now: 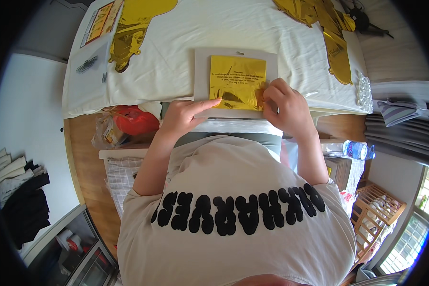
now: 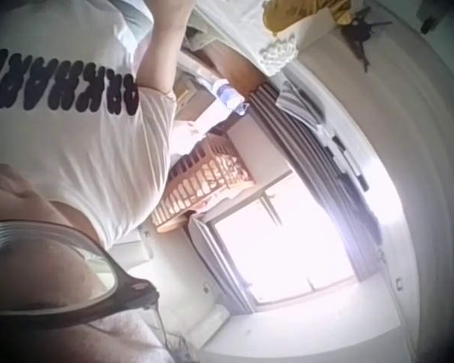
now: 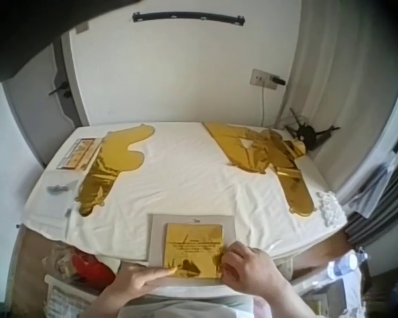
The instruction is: Folding and inserting gold foil products into cardboard and plastic packaging.
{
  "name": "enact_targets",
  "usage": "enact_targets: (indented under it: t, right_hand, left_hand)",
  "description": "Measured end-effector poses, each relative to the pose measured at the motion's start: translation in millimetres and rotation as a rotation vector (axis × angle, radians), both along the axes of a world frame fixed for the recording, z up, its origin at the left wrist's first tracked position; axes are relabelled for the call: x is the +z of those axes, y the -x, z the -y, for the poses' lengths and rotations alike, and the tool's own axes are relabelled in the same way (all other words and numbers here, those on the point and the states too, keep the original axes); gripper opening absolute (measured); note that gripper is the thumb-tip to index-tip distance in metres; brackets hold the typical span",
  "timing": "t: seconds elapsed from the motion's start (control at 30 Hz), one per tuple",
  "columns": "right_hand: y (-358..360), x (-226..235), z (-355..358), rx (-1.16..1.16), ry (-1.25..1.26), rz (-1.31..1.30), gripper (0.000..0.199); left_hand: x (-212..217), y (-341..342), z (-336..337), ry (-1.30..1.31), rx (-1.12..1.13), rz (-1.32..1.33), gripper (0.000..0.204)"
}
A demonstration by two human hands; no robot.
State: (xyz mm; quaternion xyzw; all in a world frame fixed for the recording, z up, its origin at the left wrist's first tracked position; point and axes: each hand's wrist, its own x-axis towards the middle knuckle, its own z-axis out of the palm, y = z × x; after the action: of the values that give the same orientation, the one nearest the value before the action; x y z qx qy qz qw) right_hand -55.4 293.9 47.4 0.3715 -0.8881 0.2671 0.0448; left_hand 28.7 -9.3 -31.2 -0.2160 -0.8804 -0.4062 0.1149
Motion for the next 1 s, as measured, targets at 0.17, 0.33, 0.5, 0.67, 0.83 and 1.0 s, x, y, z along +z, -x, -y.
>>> enact_targets:
  t: [0.17, 0.33, 0.5, 0.67, 0.83, 1.0]
  right_hand:
    - [2, 0, -14, -0.064, 0.021, -0.068, 0.024]
    - [0, -10, -40, 0.019, 0.096, -0.139, 0.045]
    - [-18, -22, -52, -0.008, -0.004, -0.065, 0.050]
    - [-26, -37, -50, 0.037, 0.118, 0.027, 0.053]
    - [-27, -60, -51, 0.055, 0.366, 0.289, 0.028]
    - [-34, -63, -43, 0.007, 0.591, 0.339, 0.021]
  left_hand:
    - [1, 4, 1, -0.054, -0.010, -0.033, 0.066]
    - [8, 2, 3, -0.100, -0.036, 0.078, 0.063]
    - [3, -1, 3, -0.153, -0.056, 0.151, 0.059]
    - [-4, -2, -1, -0.281, -0.051, 0.132, 0.057]
    - [-6, -4, -1, -0.298, -0.041, 0.077, 0.055]
    - [-15, -15, 4, -0.397, -0.042, 0.135, 0.041]
